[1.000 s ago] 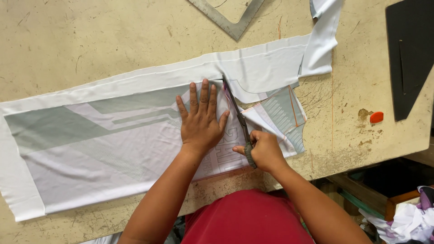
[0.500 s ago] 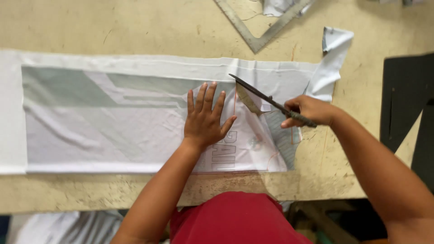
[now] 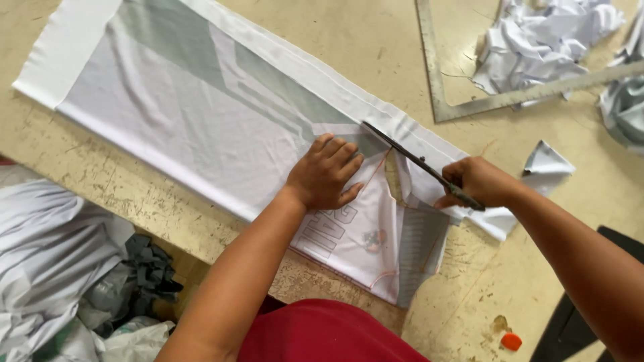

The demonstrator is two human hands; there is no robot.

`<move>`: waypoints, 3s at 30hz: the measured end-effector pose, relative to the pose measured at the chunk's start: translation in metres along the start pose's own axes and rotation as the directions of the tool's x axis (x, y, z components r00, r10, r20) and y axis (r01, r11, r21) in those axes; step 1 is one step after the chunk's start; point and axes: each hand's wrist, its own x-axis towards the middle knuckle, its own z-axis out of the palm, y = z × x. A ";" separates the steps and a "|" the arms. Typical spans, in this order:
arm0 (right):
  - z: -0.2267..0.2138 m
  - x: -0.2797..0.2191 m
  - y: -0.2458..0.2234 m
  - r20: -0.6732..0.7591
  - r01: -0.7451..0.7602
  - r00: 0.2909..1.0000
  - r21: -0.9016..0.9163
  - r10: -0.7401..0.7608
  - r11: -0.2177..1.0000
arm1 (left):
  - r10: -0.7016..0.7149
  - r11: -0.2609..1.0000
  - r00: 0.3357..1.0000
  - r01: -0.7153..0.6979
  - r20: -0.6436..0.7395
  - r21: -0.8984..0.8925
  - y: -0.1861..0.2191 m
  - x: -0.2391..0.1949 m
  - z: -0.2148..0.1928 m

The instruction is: Marking a pattern on a printed fabric piece with chalk and a ruler, then cutting it out with scissors and folding it.

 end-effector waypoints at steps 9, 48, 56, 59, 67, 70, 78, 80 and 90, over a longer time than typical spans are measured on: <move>-0.011 0.008 -0.048 0.044 -0.037 0.998 -0.164 0.045 0.986 | 0.025 1.000 0.999 -0.025 0.025 0.018 0.001 0.007 -0.018; 0.003 0.094 -0.138 -0.081 0.114 0.988 -0.204 -0.133 0.972 | 0.091 0.992 0.967 -0.110 -0.238 -0.069 0.001 0.000 -0.005; -0.008 0.098 -0.154 -0.020 0.087 0.996 -0.032 -0.088 0.996 | 0.045 0.992 0.969 -0.071 -0.242 -0.101 0.001 0.001 -0.003; -0.011 0.116 -0.169 -0.010 0.093 0.996 -0.070 -0.093 0.993 | 0.033 0.990 0.973 -0.063 -0.230 -0.124 0.002 -0.001 0.000; -0.004 0.116 -0.213 -0.044 0.074 0.996 -0.010 -0.075 0.997 | 0.009 0.981 0.975 -0.053 -0.223 -0.189 0.004 -0.005 0.010; -0.009 0.124 -0.213 -0.043 0.064 0.997 0.016 -0.063 0.998 | 0.013 0.986 0.986 -0.041 -0.169 -0.163 0.004 -0.006 0.014; -0.008 0.148 -0.271 -0.074 0.095 0.993 0.052 -0.091 0.994 | -0.109 0.893 0.975 0.183 0.196 -0.411 -0.003 0.006 -0.011; -0.007 0.155 -0.267 -0.076 0.071 0.995 0.054 -0.067 0.996 | -0.110 0.872 0.972 0.195 0.208 -0.450 -0.008 0.010 -0.017; -0.009 0.151 -0.283 0.031 -0.011 0.999 -0.166 0.017 0.986 | -0.113 0.647 0.952 0.288 0.285 -0.706 -0.030 0.014 -0.051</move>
